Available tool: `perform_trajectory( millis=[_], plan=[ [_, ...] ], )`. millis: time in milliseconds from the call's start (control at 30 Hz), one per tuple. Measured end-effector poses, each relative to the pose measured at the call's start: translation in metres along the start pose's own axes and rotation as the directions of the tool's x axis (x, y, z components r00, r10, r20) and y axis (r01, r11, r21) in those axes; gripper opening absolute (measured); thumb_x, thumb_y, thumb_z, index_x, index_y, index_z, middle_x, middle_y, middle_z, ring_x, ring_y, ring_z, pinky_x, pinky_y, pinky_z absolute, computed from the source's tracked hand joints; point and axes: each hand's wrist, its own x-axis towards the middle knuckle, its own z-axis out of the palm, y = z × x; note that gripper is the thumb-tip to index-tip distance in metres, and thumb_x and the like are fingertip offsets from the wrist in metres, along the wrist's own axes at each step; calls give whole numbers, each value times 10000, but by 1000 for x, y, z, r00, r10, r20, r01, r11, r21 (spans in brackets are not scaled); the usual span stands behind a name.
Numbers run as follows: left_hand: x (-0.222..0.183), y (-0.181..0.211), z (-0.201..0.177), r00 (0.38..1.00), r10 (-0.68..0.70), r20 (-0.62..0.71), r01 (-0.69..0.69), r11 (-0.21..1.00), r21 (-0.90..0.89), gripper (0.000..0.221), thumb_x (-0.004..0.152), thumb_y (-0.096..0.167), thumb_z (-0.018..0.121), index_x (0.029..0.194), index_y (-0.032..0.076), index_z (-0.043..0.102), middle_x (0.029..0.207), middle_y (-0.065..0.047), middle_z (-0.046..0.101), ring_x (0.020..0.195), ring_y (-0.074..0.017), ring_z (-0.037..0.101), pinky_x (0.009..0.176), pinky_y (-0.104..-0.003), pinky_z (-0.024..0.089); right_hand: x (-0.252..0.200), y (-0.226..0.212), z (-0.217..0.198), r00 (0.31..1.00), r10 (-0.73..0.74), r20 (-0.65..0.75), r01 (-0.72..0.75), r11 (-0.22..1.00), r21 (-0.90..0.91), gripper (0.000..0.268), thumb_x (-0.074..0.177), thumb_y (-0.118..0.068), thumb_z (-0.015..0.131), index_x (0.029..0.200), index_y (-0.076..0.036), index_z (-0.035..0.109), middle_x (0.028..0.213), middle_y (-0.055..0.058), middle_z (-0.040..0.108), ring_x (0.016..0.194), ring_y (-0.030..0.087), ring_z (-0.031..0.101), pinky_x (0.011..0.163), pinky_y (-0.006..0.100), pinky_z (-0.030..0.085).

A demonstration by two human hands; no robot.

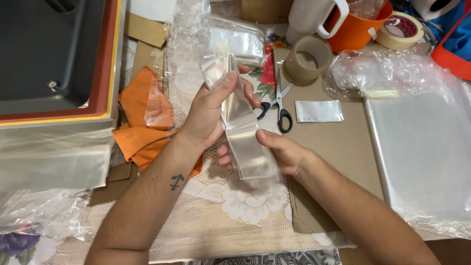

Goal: Organizing and inserting small plastic bags into a larger plastic sleeve for packaging sets.

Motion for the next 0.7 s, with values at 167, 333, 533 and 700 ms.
perform_trajectory(
  millis=[167, 333, 533, 700],
  plan=[
    [1, 4, -3, 999, -31, -13, 31, 999, 25, 282, 1046, 223, 527, 1232, 12, 549, 819, -148, 647, 811, -277, 740, 841, -427, 629, 5, 2, -2, 989, 32, -143, -26, 999, 44, 614, 920, -350, 612, 1326, 78, 443, 1111, 240, 626, 1005, 380, 707, 924, 580, 572],
    [1, 9, 0, 997, -72, -34, 74, 996, 42, 275, 1038, 228, 539, 1212, 17, 567, 822, -138, 658, 803, -259, 735, 821, -413, 636, 4, -3, 6, 956, 14, -292, -6, 1000, 28, 476, 916, -227, 626, 1253, 84, 498, 1096, 243, 655, 947, 351, 735, 865, 527, 612],
    [-3, 8, 1, 991, -121, -49, 127, 983, 135, 304, 993, 242, 622, 1219, 43, 583, 907, -117, 710, 841, -213, 747, 817, -388, 640, -7, 3, -7, 939, 6, -344, -39, 995, -90, 419, 936, -248, 643, 1175, 83, 549, 903, 221, 697, 787, 303, 762, 720, 431, 653],
    [-2, -3, -1, 993, -82, -81, 92, 988, 125, 401, 902, 229, 728, 1234, 55, 586, 904, -91, 687, 821, -180, 710, 815, -397, 628, -14, 16, -27, 915, -23, -403, -21, 994, -105, 397, 957, -253, 633, 1155, 85, 564, 793, 212, 701, 660, 280, 758, 597, 387, 645]
  ],
)
